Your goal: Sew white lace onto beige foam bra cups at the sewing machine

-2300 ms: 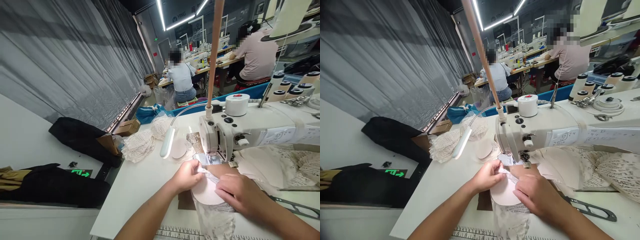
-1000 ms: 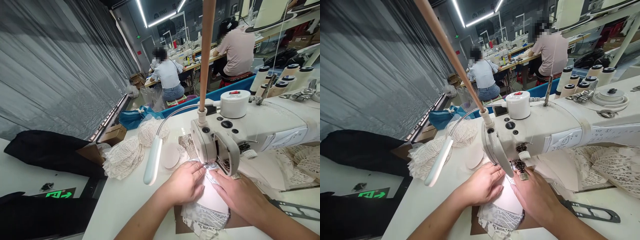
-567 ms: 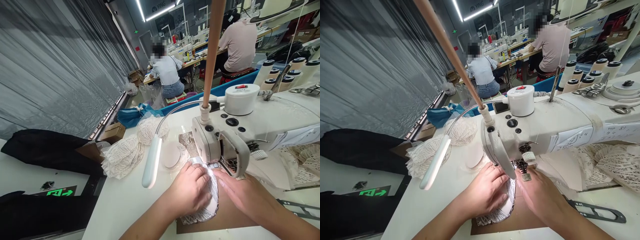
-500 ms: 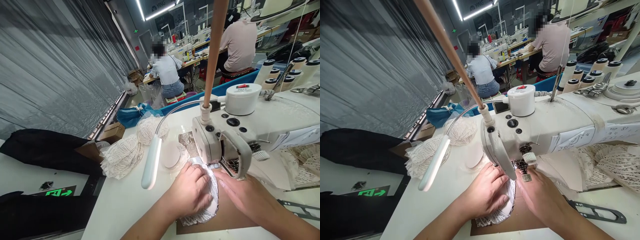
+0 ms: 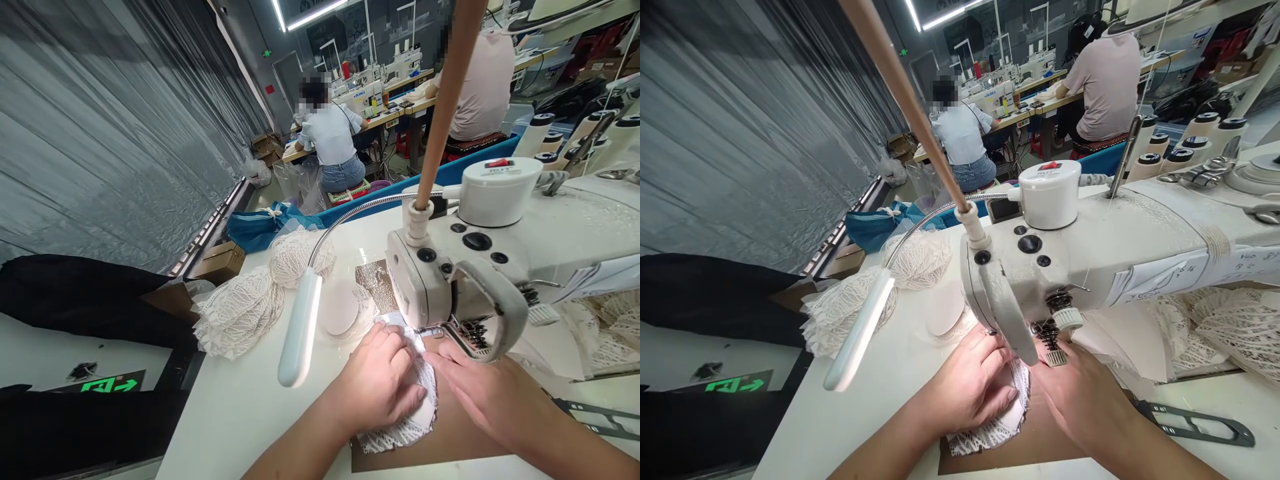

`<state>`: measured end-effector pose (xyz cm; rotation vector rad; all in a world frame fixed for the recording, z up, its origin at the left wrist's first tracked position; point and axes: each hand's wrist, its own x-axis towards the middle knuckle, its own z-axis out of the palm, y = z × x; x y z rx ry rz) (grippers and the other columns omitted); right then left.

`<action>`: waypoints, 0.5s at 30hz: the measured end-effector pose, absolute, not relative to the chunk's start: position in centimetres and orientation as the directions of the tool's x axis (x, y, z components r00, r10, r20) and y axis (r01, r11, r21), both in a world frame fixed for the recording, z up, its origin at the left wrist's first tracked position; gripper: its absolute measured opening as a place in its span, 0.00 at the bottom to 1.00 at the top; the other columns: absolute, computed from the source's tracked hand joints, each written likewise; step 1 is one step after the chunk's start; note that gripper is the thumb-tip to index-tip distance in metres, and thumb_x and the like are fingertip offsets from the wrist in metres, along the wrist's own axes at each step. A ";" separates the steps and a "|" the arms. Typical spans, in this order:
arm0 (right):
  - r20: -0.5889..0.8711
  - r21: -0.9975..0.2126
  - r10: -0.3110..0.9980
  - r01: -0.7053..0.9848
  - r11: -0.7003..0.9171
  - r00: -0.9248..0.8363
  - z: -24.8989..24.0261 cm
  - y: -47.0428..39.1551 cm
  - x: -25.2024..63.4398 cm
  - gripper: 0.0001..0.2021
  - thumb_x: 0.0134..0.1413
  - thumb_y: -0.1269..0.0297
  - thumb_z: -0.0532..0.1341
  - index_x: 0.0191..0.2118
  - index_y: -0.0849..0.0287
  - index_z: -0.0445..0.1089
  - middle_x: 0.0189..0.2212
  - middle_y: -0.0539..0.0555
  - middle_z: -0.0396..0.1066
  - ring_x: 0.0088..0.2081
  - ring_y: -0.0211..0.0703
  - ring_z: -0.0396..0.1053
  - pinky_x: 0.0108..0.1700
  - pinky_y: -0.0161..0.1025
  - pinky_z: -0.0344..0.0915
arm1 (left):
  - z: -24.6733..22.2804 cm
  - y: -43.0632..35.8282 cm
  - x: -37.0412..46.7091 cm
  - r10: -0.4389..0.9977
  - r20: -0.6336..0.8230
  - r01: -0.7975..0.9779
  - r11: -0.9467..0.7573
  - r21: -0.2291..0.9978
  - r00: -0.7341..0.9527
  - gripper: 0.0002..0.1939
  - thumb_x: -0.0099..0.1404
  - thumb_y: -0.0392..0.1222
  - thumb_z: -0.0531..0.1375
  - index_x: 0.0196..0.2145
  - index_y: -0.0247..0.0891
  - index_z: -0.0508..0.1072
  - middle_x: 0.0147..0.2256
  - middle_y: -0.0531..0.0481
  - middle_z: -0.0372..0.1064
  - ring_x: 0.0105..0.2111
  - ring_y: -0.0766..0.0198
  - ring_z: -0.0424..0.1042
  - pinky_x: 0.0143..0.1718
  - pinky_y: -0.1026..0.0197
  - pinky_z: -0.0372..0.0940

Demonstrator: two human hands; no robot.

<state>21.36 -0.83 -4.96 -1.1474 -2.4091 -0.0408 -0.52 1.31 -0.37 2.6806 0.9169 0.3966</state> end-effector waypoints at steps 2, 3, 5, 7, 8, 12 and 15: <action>0.437 -0.162 0.724 0.745 0.647 -0.534 -4.8 -0.8 21.3 0.20 0.55 0.77 0.49 0.41 0.54 0.76 0.34 0.56 0.74 0.32 0.47 0.71 0.26 0.39 0.60 | -0.4 1.3 -0.5 0.628 0.171 0.548 -0.759 0.352 0.759 0.19 0.65 0.46 0.56 0.50 0.31 0.69 0.44 0.39 0.68 0.49 0.48 0.64 0.54 0.46 0.60; 0.439 -0.156 0.725 0.749 0.643 -0.531 -4.8 -0.7 21.2 0.20 0.55 0.77 0.49 0.41 0.54 0.76 0.34 0.56 0.74 0.32 0.47 0.71 0.26 0.39 0.61 | -0.4 1.3 -0.5 0.629 0.170 0.548 -0.757 0.354 0.759 0.19 0.65 0.45 0.56 0.50 0.31 0.69 0.44 0.39 0.68 0.49 0.48 0.64 0.54 0.46 0.60; 0.448 -0.129 0.723 0.762 0.635 -0.527 -4.9 -0.7 21.1 0.20 0.54 0.77 0.50 0.42 0.54 0.76 0.37 0.56 0.75 0.34 0.47 0.72 0.28 0.40 0.63 | -0.4 1.4 -0.5 0.632 0.168 0.550 -0.754 0.359 0.757 0.19 0.65 0.45 0.57 0.50 0.31 0.68 0.44 0.38 0.68 0.49 0.48 0.64 0.54 0.46 0.60; 0.448 -0.091 0.726 0.782 0.617 -0.521 -4.8 -0.6 20.9 0.20 0.53 0.78 0.51 0.44 0.55 0.75 0.41 0.56 0.75 0.37 0.48 0.72 0.31 0.39 0.65 | -0.4 1.5 -0.5 0.639 0.172 0.556 -0.749 0.361 0.750 0.20 0.65 0.44 0.57 0.51 0.31 0.68 0.45 0.38 0.68 0.49 0.49 0.64 0.53 0.47 0.61; 0.448 -0.071 0.730 0.794 0.604 -0.516 -4.7 -0.5 20.8 0.21 0.52 0.79 0.51 0.46 0.55 0.74 0.43 0.56 0.75 0.38 0.47 0.72 0.33 0.39 0.66 | -0.4 1.6 -0.5 0.645 0.172 0.562 -0.745 0.360 0.745 0.20 0.65 0.44 0.57 0.52 0.31 0.68 0.45 0.38 0.68 0.49 0.49 0.65 0.53 0.47 0.61; 0.442 -0.026 0.753 0.832 0.554 -0.488 -4.4 -0.3 20.5 0.23 0.53 0.80 0.50 0.49 0.55 0.72 0.43 0.56 0.75 0.42 0.46 0.72 0.40 0.38 0.68 | -0.3 1.8 -0.6 0.672 0.167 0.596 -0.725 0.344 0.722 0.20 0.65 0.44 0.56 0.52 0.33 0.67 0.47 0.37 0.67 0.51 0.48 0.64 0.54 0.45 0.61; 0.444 -0.022 0.747 0.828 0.561 -0.495 -4.2 -0.3 20.3 0.23 0.53 0.80 0.49 0.49 0.55 0.72 0.43 0.56 0.75 0.42 0.46 0.72 0.40 0.39 0.69 | -0.4 1.8 -0.7 0.682 0.169 0.618 -0.722 0.312 0.711 0.19 0.66 0.45 0.56 0.51 0.33 0.68 0.49 0.36 0.67 0.53 0.46 0.63 0.56 0.41 0.59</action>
